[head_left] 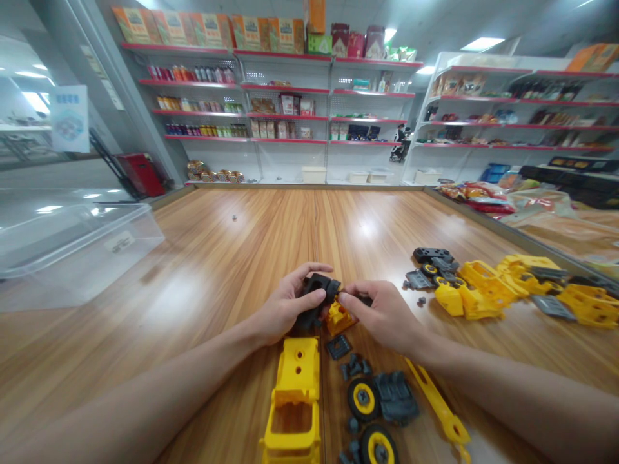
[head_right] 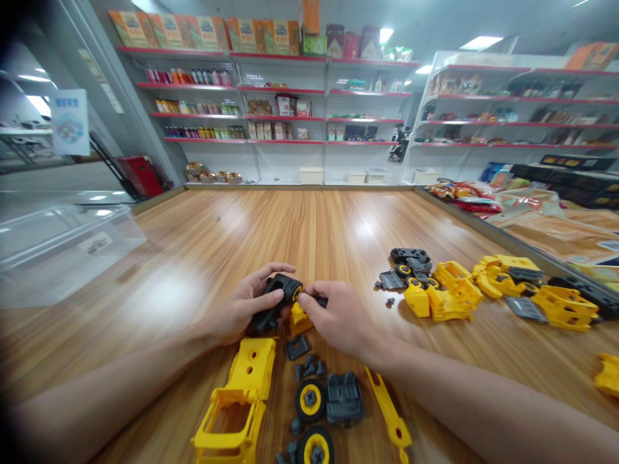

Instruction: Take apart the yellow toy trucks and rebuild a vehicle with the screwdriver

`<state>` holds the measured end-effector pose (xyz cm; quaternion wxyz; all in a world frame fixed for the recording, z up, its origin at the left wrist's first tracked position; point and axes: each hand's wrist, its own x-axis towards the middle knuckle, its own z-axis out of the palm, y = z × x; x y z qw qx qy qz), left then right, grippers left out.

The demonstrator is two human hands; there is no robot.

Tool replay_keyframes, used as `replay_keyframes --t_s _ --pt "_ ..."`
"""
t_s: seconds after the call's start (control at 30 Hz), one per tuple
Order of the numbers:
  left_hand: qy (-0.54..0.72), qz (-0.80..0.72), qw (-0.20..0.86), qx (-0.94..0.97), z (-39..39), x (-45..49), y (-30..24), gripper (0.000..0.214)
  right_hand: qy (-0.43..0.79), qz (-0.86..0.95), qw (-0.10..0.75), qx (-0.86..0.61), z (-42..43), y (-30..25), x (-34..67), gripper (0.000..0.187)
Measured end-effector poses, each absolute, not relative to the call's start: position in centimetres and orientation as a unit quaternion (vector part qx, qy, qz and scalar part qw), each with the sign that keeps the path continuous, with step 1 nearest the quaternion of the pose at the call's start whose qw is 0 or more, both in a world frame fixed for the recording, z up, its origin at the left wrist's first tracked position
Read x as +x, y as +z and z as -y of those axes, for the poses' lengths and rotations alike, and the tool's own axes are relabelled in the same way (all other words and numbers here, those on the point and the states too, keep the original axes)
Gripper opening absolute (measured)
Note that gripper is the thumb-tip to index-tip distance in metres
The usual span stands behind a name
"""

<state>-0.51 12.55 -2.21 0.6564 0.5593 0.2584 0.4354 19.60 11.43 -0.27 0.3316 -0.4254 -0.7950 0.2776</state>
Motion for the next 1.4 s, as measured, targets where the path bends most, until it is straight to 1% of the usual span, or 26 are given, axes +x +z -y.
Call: replay_keyframes --t_s 0.07,0.1,0.2,0.27,0.37,0.4,0.47,0.6,0.67,0.73,0.9,1.0,1.13,1.2,1.27,1.3,1.33,1.4 --pt "0.452 -0.255 0.676 0.523 -12.8 -0.5 -2.2 0.052 0.244 0.811 0.347 -0.403 -11.3 -0.6 19.7 0.02" --pt "0.46 -0.257 0.689 0.498 -13.0 -0.6 -2.2 0.053 0.221 0.818 0.355 -0.395 -11.2 -0.7 19.8 0.018" --pt "0.478 -0.278 0.715 0.429 -13.7 -0.8 -2.2 0.042 0.158 0.826 0.374 -0.391 -11.2 -1.1 20.1 0.016" --pt "0.481 -0.291 0.717 0.411 -13.9 -0.9 -2.2 0.035 0.133 0.826 0.382 -0.394 -11.2 -1.2 20.2 0.02" --pt "0.456 -0.279 0.726 0.434 -13.7 -1.0 -2.3 0.034 0.108 0.828 0.387 -0.391 -11.2 -1.1 20.2 0.038" --pt "0.442 -0.271 0.729 0.447 -13.6 -0.9 -2.4 0.036 0.104 0.832 0.386 -0.384 -11.1 -1.0 20.2 0.042" --pt "0.416 -0.262 0.734 0.468 -13.3 -0.9 -2.4 0.041 0.098 0.841 0.389 -0.362 -11.0 -0.9 20.1 0.046" --pt "0.374 -0.256 0.779 0.433 -13.2 -1.0 -2.2 0.047 0.076 0.837 0.411 -0.353 -10.8 -0.8 19.9 0.036" --pt "0.354 -0.238 0.823 0.374 -13.5 -1.3 -2.0 0.046 0.072 0.823 0.428 -0.367 -10.7 -0.9 19.8 0.033" --pt "0.333 -0.215 0.857 0.329 -13.8 -1.6 -2.0 0.041 0.078 0.809 0.444 -0.377 -10.6 -1.1 19.7 0.035" --pt "0.292 -0.146 0.878 0.349 -14.0 -2.1 -2.4 0.032 0.119 0.803 0.445 -0.378 -11.0 -1.4 19.9 0.038" --pt "0.307 -0.135 0.862 0.379 -13.9 -2.2 -2.4 0.034 0.122 0.813 0.431 -0.372 -11.2 -1.4 20.0 0.038" --pt "0.363 -0.175 0.84 0.363 -13.9 -2.3 -2.1 0.029 0.112 0.812 0.414 -0.395 -11.3 -1.4 20.0 0.044" --pt "0.386 -0.19 0.836 0.34 -14.0 -2.3 -1.9 0.033 0.117 0.802 0.418 -0.412 -11.3 -1.1 20.0 0.046" --pt "0.399 -0.195 0.837 0.32 -14.1 -2.4 -1.7 0.039 0.141 0.808 0.404 -0.404 -11.3 -0.4 20.2 0.033" --pt "0.406 -0.196 0.836 0.312 -14.2 -2.4 -1.7 0.041 0.161 0.825 0.38 -0.386 -11.2 0.2 20.4 0.025" --pt "0.412 -0.199 0.835 0.307 -14.2 -2.4 -1.6 0.04 0.182 0.85 0.342 -0.357 -11.2 0.7 20.6 0.023" --pt "0.42 -0.208 0.831 0.299 -14.3 -2.3 -1.7 0.037 0.226 0.907 0.225 -0.275 -10.9 1.9 21.0 0.025"
